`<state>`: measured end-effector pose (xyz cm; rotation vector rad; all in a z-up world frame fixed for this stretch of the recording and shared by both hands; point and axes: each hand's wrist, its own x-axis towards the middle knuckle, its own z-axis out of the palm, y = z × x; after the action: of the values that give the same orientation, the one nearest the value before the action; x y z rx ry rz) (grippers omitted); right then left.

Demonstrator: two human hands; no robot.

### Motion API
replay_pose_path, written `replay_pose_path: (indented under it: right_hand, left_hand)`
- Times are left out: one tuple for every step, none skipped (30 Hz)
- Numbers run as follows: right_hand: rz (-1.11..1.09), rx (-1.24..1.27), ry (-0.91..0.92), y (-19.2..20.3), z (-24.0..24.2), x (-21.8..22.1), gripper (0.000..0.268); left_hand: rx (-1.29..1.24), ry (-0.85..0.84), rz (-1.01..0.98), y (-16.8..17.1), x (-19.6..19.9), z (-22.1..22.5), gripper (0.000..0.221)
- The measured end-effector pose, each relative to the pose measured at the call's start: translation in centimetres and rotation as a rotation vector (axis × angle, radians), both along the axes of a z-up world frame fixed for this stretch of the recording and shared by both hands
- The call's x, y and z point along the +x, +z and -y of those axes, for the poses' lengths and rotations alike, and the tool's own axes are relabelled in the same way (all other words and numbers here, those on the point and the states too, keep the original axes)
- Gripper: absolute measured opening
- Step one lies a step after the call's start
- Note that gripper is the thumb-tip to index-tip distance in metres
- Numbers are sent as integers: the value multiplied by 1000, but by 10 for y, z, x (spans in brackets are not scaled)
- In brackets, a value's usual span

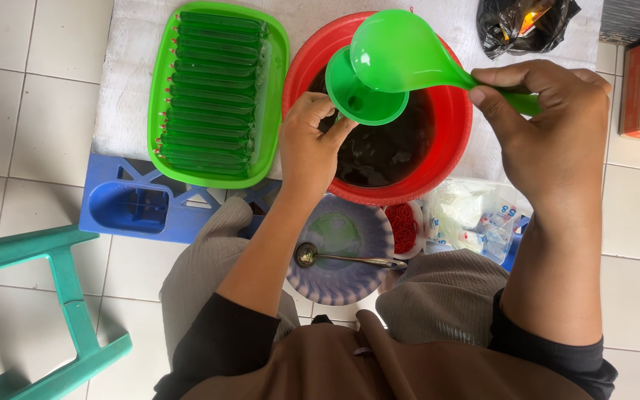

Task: The person fills a plastic tube with liquid from a red bucket using a ladle and a funnel, then ties the end with a rubber band and places it on a green tray.

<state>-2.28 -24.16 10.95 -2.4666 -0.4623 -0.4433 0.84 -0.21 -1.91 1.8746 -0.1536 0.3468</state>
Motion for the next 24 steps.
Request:
replay_pose_path:
  right_hand:
    - [29,-43,-25,-1,0,-1,11]
    - [59,-86,-50,-2,0,-3,13]
    - [60,-87,-51,-2,-1,-4,13]
    - [68,-111,-73,-1,-2,-6,15]
    - [76,-136,-96,-1,-3,-8,17]
    - [75,-136,-96,0,-5,-9,17]
    - [117,-162,-72,1,-7,-10,19]
    - [160,-189,-49,2,-8,-11,21]
    - [160,-191,-50,0,-9,-12,21]
    - [277,-242,-72,-2,-10,-14,18]
    - [394,-295,-91,-4,-11,-17,17]
    - [391,-296,-92,-7,-10,-19,17]
    - [501,-357,-182,-10,-10,-22,15]
    - [605,-418,-267,-13,-11,-27,13]
    - [594,-420,-265,-22,2,-32,13]
    - [504,-503,-340,-30,15,-39,17]
    - [413,-588,-413,-39,28,-46,26]
    - [403,-592,-412,-54,39,-49,26]
    - [151,-607,-339,-69,50,-53,18]
    - [-87,-618,-259,-82,62,-53,11]
    - [-85,-622,-260,-102,49,-53,11]
    - [-327,-580,-175,-121,35,-54,25]
    - [-567,-529,-84,-141,22,-55,42]
    - [-569,-530,-85,-182,11,-61,42]
  left_hand:
    - [1,-1,-4,-1,0,0,13]
    - [2,-3,-7,-1,0,0,13]
    - [1,-3,-6,-1,1,0,13]
    - [-4,-1,-1,-2,1,0,13]
    - [-9,2,4,-2,0,1,12]
    - [-10,1,3,-2,0,0,12]
    - [-4,1,-10,-2,0,0,14]
    - [0,-1,-21,-2,1,0,16]
    - [-1,-3,-21,-2,1,0,16]
    - [-8,-4,-30,-2,1,0,15]
    - [-14,-4,-39,-3,1,0,14]
    - [-15,-6,-43,-2,2,1,14]
    - [16,1,-35,-1,2,0,15]
    - [46,8,-34,-1,0,0,15]
    - [45,7,-44,-2,3,0,15]
    - [69,18,10,-4,3,0,14]
    - [92,27,65,-6,3,-1,12]
    - [91,24,55,-6,1,0,12]
    - [49,40,35,-5,-1,0,13]
    - [4,58,26,-3,1,1,15]
    - [0,57,28,0,0,0,15]
    - [0,50,53,2,-2,0,15]
    - [0,43,79,5,-4,0,15]
    - [-1,43,77,5,-5,-1,15]
